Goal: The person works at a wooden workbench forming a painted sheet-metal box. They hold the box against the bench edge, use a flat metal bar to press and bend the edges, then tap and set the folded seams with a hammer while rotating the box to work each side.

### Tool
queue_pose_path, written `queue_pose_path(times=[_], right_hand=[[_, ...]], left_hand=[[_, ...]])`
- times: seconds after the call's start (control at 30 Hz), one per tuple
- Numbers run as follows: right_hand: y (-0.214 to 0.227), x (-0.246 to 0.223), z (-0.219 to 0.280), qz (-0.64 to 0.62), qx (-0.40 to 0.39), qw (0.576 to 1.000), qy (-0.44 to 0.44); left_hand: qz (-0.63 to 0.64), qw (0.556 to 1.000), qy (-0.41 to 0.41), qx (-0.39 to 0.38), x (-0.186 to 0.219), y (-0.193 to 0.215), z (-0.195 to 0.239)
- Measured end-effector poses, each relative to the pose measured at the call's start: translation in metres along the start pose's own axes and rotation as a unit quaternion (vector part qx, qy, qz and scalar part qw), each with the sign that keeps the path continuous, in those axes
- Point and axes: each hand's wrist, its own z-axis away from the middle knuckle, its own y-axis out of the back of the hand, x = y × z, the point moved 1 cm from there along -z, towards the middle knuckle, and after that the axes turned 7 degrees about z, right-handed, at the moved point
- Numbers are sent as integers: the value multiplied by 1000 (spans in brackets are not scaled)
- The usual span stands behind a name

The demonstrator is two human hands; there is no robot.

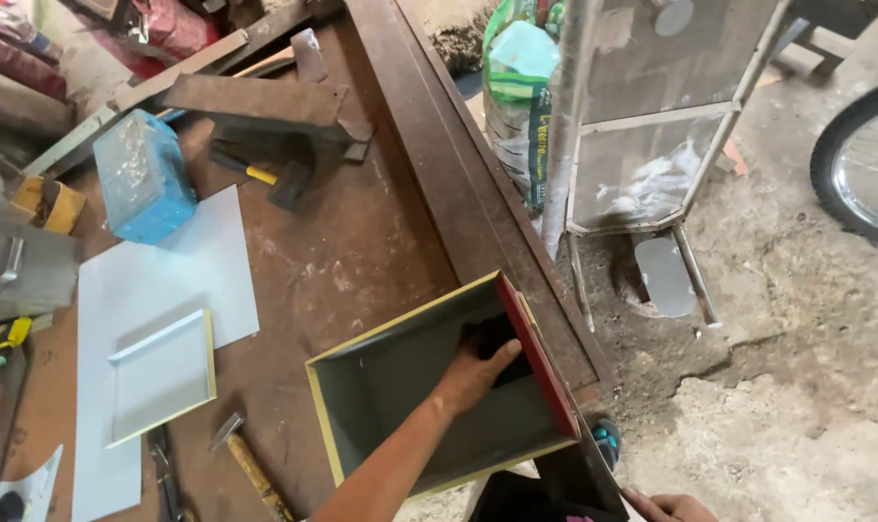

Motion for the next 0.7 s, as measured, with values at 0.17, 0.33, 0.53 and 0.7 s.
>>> queue_pose_path(times=[0.17, 0.33, 0.53, 0.7], right_hand=[[17, -39, 34, 52, -26, 998, 23], [6, -16, 25, 81, -8, 994, 67], [17, -46, 59, 69, -38, 987, 144], [32, -83, 134, -79, -35, 987, 134]], left_hand=[[-49, 999, -10, -19, -25, 0, 13], [-123, 986, 76, -79, -2, -10, 35], [-80, 965, 248, -27, 59, -32, 48], [0, 957, 288, -41, 18, -33, 46]])
